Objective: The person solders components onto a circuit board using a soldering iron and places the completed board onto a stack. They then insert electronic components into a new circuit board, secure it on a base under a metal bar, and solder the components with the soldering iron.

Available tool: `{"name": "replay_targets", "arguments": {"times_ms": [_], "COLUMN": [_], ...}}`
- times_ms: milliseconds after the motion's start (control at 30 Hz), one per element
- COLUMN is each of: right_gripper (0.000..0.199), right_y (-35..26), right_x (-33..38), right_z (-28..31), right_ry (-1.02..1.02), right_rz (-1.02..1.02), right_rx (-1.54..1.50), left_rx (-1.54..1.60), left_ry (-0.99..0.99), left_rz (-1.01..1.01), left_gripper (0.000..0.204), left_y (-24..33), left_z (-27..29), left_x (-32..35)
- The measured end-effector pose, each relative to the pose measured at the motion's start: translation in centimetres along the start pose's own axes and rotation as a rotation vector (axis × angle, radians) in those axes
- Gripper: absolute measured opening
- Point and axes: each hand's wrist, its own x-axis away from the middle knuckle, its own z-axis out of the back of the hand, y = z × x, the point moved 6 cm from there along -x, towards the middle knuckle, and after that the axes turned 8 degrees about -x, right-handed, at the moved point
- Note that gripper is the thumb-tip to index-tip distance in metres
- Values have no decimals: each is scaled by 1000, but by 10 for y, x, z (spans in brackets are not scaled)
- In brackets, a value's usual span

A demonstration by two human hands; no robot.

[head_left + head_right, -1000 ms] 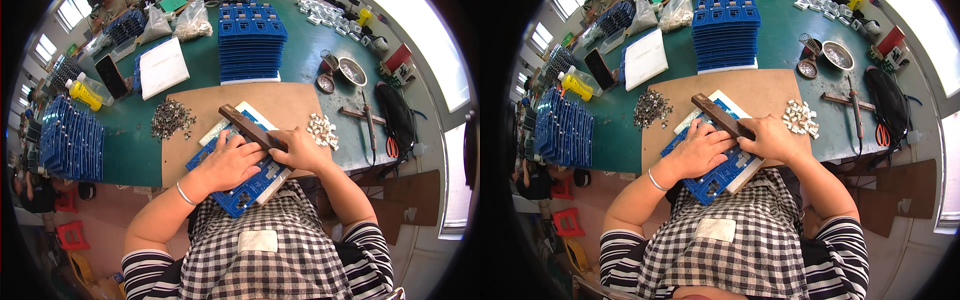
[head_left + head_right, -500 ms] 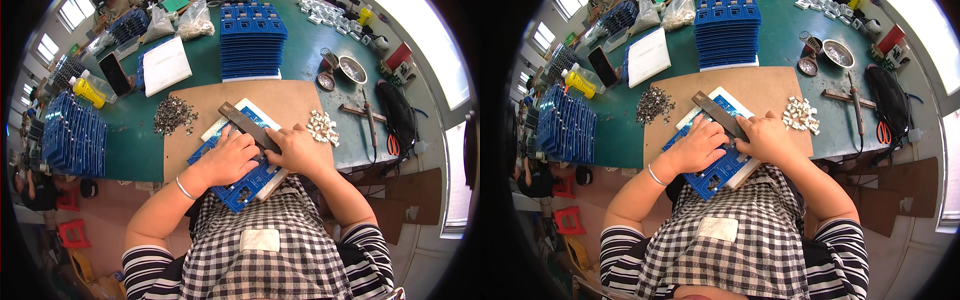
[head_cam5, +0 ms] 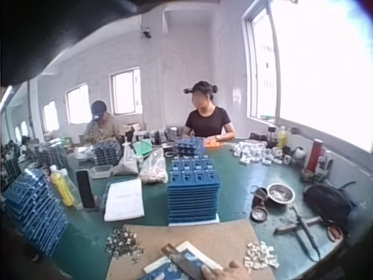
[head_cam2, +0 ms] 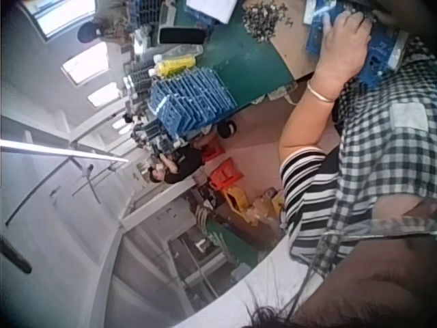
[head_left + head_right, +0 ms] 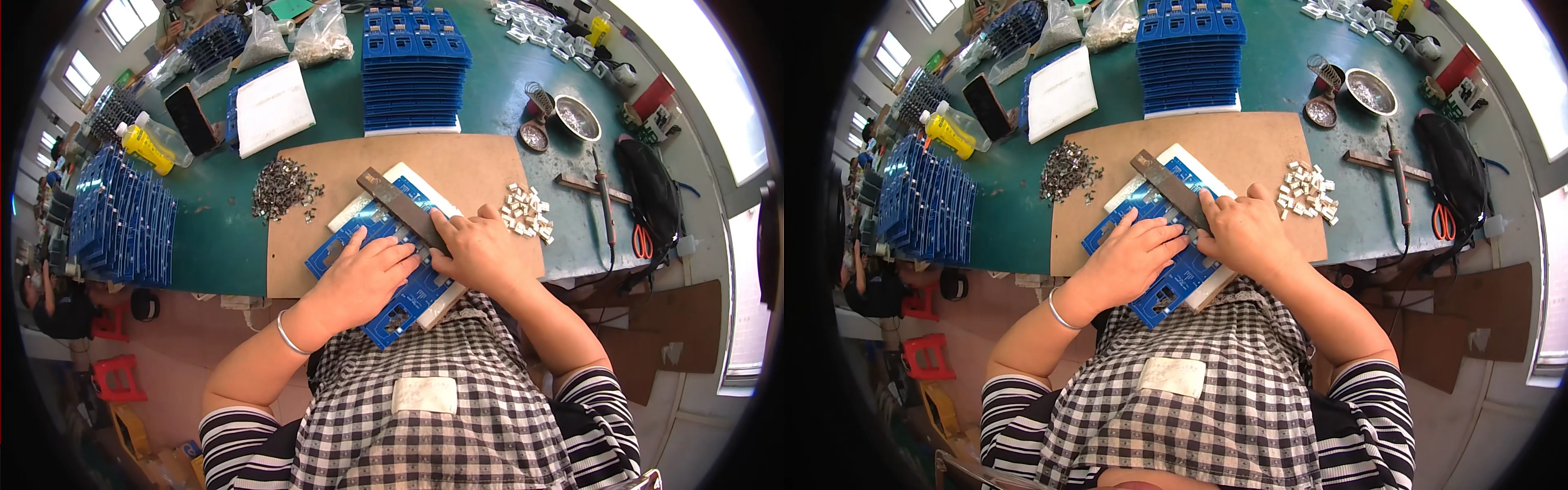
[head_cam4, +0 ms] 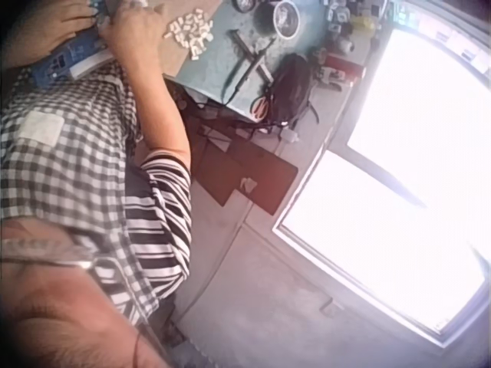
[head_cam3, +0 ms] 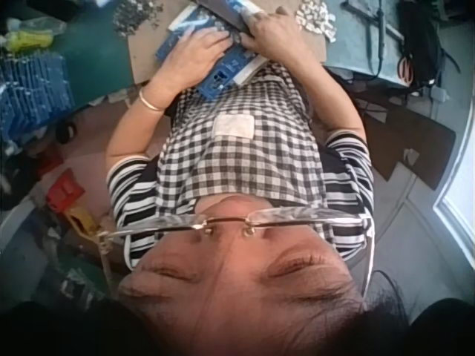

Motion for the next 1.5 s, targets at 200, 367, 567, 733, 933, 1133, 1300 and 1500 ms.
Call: {"name": "replay_targets", "arguments": {"times_ms": [200,367,567,733,933,1133,1300,1500], "right_gripper": [58,50,56,45,12,21,29,40], "right_y": [-7,15,166,252,290,146,16,-32], "right_x": [-2,8,95,139,141,141,101,75], "right_z": [-4,7,12,-13,-4,48,43,20], "right_ry": [6,85,1079,1718,1916,1409,584,364], "right_rz": [-11,22,-690,-447,-408,-34,321,385], "right_rx": [-46,-219,-1793,-2337,-2131,-1461,-1232,-1061], "left_rx": [-4,10,-20,299,347,458,314,124], "left_ry": [-36,-83,14,225,108,214,200,70], "left_rz": [24,32,78,462,619,451,332,139], "left_gripper": [35,34,29,24,25,11,16,25], "left_y": [2,1,-7,-23,-8,11,43,66], "left_z": [2,6,32,56,46,49,42,30], "left_x": [1,-4,2,15,26,33,18,8]}}
